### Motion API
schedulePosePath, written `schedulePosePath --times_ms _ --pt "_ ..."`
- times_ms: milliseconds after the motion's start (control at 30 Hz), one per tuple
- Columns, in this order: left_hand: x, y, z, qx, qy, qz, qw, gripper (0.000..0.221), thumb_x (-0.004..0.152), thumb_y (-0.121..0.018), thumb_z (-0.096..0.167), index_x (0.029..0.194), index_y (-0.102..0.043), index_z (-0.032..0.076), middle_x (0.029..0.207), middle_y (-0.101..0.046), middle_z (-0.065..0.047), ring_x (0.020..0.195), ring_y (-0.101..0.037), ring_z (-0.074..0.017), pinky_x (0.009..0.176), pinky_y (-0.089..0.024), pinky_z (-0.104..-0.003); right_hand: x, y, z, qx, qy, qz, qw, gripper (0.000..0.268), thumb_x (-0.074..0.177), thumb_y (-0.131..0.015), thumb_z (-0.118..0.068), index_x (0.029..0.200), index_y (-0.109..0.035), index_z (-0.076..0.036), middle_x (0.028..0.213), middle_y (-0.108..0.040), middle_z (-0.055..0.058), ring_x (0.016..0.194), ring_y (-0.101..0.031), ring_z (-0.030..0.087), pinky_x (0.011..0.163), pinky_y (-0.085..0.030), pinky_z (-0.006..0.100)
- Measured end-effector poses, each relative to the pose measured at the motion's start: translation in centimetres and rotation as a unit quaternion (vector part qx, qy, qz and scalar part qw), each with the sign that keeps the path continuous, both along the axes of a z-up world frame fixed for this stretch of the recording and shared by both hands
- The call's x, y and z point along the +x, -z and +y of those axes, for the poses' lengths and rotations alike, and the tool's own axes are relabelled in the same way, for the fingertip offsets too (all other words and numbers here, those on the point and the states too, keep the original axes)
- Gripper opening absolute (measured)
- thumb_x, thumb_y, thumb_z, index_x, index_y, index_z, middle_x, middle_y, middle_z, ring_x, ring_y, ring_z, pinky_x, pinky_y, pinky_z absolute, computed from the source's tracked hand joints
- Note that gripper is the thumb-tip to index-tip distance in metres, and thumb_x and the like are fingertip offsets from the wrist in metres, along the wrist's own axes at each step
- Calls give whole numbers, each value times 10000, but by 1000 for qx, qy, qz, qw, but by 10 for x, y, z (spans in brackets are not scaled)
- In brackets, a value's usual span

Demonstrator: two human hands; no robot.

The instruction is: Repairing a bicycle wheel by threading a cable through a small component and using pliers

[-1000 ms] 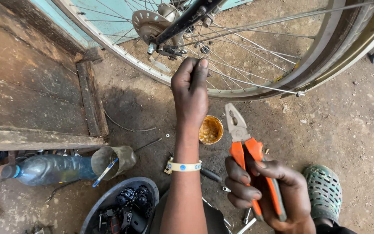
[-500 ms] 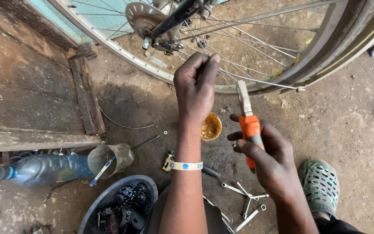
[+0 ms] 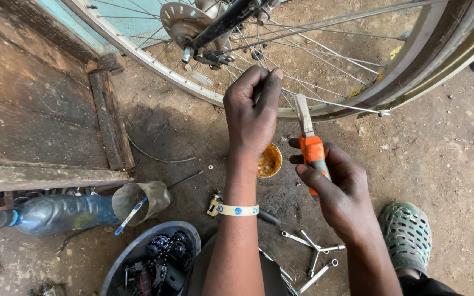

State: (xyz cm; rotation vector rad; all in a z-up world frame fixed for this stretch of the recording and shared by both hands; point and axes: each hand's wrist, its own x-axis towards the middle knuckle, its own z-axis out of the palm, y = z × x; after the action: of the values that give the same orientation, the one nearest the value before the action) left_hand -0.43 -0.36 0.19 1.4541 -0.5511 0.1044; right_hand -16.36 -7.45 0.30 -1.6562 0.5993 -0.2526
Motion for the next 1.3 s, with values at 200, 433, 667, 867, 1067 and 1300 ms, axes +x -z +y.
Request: schedulePosePath --times_ms 200,433,667,867,1067,1300 --pt "6 19 -1 -16 15 41 999 307 987 -614 212 696 -569 127 555 -473 -6 619 -434 -37 562 -366 -243 -16 9 -18 -146 -57 144 977 250 809 -808 -220 919 -755 -2 938 -728 231 833 -698 348 761 -536 511" --pt "4 17 4 1 22 48 999 269 984 -623 219 737 -601 115 548 -429 19 612 -416 -38 557 -356 -236 -46 127 -64 -224 -105 340 907 465 805 -749 -394 1113 -775 -46 1027 -747 288 1013 -707 502 844 -535 551" --pt "1 15 6 22 37 42 998 182 950 -688 182 794 -646 96 592 -383 67 613 -406 -31 572 -338 -205 -49 197 -63 -246 -40 241 938 467 805 -785 -357 1156 -736 -52 1251 -678 229 1063 -700 449 890 -564 582" --pt "2 14 9 32 50 32 998 160 943 -708 167 817 -666 80 598 -359 69 604 -398 -31 563 -352 -209 -23 107 -64 -157 110 100 976 214 945 -745 -244 1085 -734 -82 988 -749 129 929 -729 276 815 -560 419" --pt "6 19 13 27 87 49 995 161 962 -673 135 815 -668 69 612 -388 62 615 -406 -38 570 -361 -221 -1 -1 -47 -106 86 -85 987 147 1013 -748 -159 995 -685 -27 900 -748 139 816 -739 187 761 -568 274" --pt "13 29 12 27 154 84 984 214 1004 -608 126 802 -540 122 723 -427 40 713 -380 -99 653 -342 -286 40 -90 -26 -85 25 -150 985 189 1022 -693 -241 965 -583 -97 917 -770 62 729 -715 102 649 -538 198"
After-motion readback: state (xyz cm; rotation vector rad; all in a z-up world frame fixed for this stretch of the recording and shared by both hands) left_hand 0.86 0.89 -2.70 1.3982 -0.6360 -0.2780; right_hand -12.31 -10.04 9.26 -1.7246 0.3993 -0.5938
